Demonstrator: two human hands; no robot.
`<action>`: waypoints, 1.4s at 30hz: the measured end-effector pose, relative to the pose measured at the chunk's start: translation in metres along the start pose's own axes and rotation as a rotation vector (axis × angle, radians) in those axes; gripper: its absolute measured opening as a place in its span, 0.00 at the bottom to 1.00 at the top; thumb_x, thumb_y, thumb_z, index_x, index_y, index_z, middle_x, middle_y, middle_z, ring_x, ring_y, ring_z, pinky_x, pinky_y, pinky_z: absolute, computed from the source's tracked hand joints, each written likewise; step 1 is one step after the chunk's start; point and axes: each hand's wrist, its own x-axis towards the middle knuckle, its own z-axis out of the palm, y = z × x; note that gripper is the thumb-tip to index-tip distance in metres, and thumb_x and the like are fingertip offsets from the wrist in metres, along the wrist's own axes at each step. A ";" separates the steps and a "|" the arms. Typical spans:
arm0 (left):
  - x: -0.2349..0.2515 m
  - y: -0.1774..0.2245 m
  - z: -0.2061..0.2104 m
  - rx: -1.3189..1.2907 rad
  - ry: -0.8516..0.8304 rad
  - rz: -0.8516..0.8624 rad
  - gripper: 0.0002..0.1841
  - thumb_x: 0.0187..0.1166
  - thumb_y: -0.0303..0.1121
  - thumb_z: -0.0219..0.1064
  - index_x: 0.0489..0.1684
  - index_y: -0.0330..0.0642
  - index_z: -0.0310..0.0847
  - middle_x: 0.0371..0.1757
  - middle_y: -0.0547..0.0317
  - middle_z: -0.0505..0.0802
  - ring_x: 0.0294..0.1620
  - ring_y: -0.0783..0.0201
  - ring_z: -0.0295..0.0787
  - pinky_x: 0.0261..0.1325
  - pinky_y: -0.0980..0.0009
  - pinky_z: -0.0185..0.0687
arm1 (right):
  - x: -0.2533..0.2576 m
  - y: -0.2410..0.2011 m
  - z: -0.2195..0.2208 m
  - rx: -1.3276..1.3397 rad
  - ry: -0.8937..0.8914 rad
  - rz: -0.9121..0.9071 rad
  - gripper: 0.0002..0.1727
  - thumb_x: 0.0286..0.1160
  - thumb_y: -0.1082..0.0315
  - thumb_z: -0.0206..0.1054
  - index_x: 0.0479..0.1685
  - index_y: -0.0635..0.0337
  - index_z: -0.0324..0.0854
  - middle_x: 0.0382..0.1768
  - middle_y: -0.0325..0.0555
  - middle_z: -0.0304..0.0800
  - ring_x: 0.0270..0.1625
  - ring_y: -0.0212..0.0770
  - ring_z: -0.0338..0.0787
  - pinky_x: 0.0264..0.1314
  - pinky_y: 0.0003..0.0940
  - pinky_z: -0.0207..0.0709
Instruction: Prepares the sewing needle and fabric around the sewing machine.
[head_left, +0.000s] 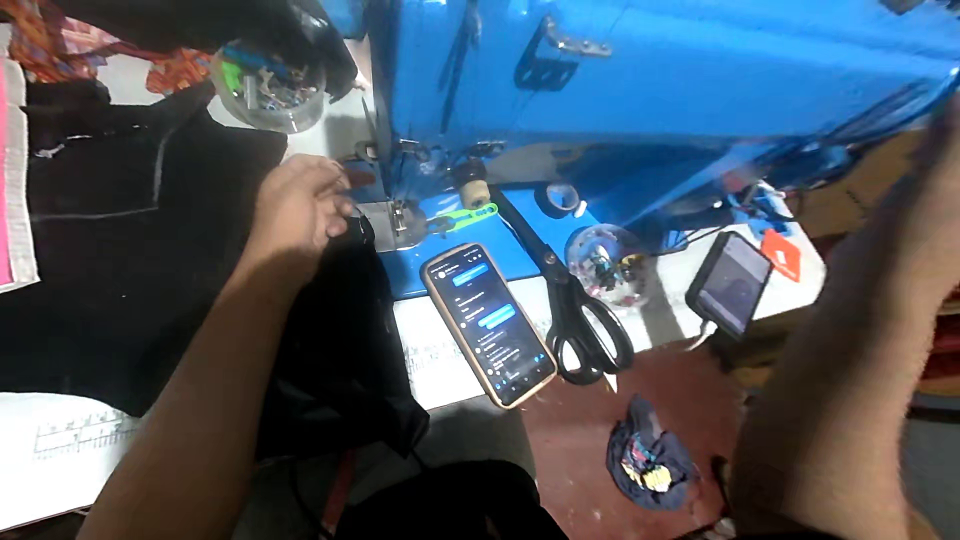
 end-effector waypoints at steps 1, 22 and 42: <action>-0.001 0.001 0.001 -0.054 -0.010 -0.029 0.08 0.93 0.33 0.47 0.47 0.50 0.72 0.32 0.71 0.88 0.25 0.77 0.83 0.27 0.82 0.77 | -0.011 -0.035 0.006 -0.011 -0.106 0.053 0.24 0.91 0.61 0.55 0.73 0.74 0.70 0.65 0.56 0.82 0.64 0.30 0.85 0.68 0.24 0.78; 0.002 0.013 -0.072 1.092 -0.279 0.599 0.19 0.85 0.47 0.61 0.39 0.39 0.88 0.31 0.54 0.89 0.32 0.62 0.86 0.40 0.51 0.81 | -0.012 -0.134 0.200 0.046 -0.846 -0.479 0.17 0.83 0.73 0.60 0.66 0.67 0.83 0.57 0.63 0.90 0.64 0.63 0.89 0.70 0.56 0.79; -0.006 0.025 -0.078 0.892 -0.486 0.617 0.09 0.73 0.52 0.72 0.32 0.62 0.90 0.22 0.82 0.86 0.19 0.88 0.76 0.22 0.84 0.73 | -0.034 -0.235 0.187 0.126 -0.854 -0.183 0.23 0.83 0.48 0.65 0.50 0.62 0.83 0.37 0.54 0.88 0.40 0.56 0.92 0.39 0.56 0.82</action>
